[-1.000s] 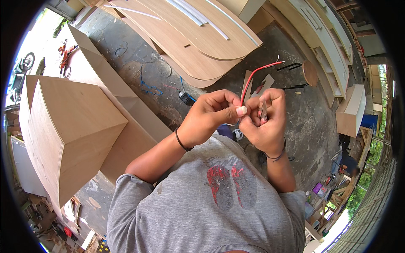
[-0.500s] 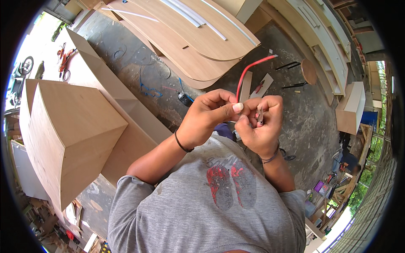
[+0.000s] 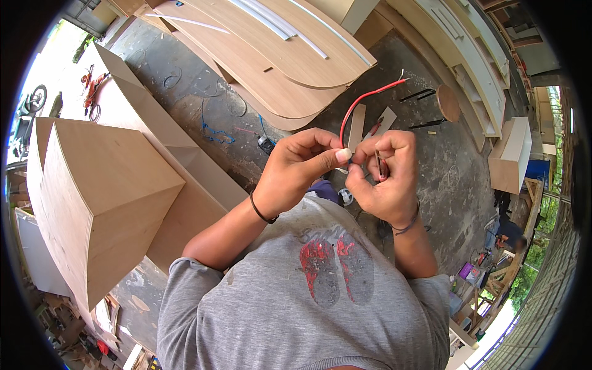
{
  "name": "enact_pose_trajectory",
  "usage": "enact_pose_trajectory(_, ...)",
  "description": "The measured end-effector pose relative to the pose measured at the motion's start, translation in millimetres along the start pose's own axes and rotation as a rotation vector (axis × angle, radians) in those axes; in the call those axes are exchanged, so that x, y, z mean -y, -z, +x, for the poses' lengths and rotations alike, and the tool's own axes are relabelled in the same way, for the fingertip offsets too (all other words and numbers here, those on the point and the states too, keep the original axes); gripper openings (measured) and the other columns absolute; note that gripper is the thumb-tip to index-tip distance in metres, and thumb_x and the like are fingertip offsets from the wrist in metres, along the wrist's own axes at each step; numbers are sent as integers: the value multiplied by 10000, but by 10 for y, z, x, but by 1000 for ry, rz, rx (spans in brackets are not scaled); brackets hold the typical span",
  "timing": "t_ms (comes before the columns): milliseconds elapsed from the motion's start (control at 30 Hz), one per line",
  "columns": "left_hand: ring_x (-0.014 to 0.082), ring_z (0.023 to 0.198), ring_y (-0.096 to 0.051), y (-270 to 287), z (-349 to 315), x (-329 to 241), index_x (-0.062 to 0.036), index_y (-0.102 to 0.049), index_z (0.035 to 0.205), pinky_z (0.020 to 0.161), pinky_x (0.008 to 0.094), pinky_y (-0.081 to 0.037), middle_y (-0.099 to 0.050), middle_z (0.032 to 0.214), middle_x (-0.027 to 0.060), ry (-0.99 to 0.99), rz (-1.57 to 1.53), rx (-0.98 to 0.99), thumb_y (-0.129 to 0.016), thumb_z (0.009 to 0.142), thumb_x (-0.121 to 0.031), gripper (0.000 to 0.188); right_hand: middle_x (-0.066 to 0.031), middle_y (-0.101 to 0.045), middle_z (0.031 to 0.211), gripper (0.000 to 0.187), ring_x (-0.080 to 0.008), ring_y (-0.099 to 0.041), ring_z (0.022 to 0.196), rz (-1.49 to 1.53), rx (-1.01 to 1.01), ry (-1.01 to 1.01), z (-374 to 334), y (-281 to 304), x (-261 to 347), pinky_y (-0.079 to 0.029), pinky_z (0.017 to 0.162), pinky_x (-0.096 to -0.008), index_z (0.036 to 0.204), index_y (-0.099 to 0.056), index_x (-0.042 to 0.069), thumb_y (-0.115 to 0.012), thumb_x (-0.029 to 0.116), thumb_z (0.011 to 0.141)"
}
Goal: The person measures a length of LED strip against a wooden furniture piece, cuts it with scissors, and then attaches wires to the end of the strip by hand.
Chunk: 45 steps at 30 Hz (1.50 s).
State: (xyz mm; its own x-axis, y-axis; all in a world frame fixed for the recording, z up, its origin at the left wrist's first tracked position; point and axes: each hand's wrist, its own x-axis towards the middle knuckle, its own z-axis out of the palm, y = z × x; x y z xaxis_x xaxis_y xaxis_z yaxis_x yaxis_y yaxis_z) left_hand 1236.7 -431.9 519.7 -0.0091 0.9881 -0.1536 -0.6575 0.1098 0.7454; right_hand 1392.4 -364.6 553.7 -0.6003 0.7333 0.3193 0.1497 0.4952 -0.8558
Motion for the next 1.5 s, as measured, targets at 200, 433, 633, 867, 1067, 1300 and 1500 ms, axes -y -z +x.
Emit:
enact_pose_trajectory(200,97,844,-593,-58,-20,5,0,-610,949,772,251,-490,-638,907,41,-105,88,12,-608,867,-44,94,11,-528,645,418,-43,-500,500,-117,36,20,23,9,92,-397,451,-207,965,-400,67,-688,-28,677)
enact_pose_trajectory(433,90,829,-592,-87,-25,33,16,-607,963,746,232,-480,-642,914,45,-93,186,-39,-593,870,-28,104,-18,-521,593,439,-129,-570,498,-293,-9,51,-11,-50,117,-454,458,-272,960,-424,61,-731,4,652)
enact_pose_trajectory(633,70,754,-561,-130,-20,67,41,-620,919,667,202,-460,-641,835,52,-57,140,-73,-637,860,-97,151,-21,-514,595,388,-145,-572,479,-391,-51,52,-41,-89,77,-449,443,-286,906,-436,64,-708,-14,640)
enact_pose_trajectory(867,69,757,-561,-157,-13,84,26,-611,944,650,196,-452,-634,843,42,-38,47,-47,-634,865,-108,157,-15,-470,570,342,-83,-483,445,-273,-144,62,-51,-134,89,-387,409,-244,871,-394,57,-668,-28,684)
enact_pose_trajectory(1067,94,803,-584,-144,-25,101,-13,-597,934,732,242,-471,-635,870,37,-4,-9,-15,-614,874,-97,105,-7,-474,601,335,-28,-382,458,-170,-169,87,-89,-123,40,-326,408,-196,884,-377,50,-624,-53,682)
enact_pose_trajectory(1300,96,827,-585,-188,-40,98,-33,-577,967,765,260,-480,-615,888,23,-32,-76,-4,-601,882,-100,111,-18,-506,675,322,-19,-390,516,-13,-202,30,-122,-119,15,-334,435,-184,895,-381,39,-592,-62,674)
enact_pose_trajectory(1500,110,845,-589,-154,-42,88,-6,-550,955,800,277,-499,-600,882,40,-49,-109,2,-592,896,-123,137,-21,-505,710,325,-19,-376,518,52,-206,5,-146,-68,9,-313,442,-174,918,-386,40,-587,-65,684)
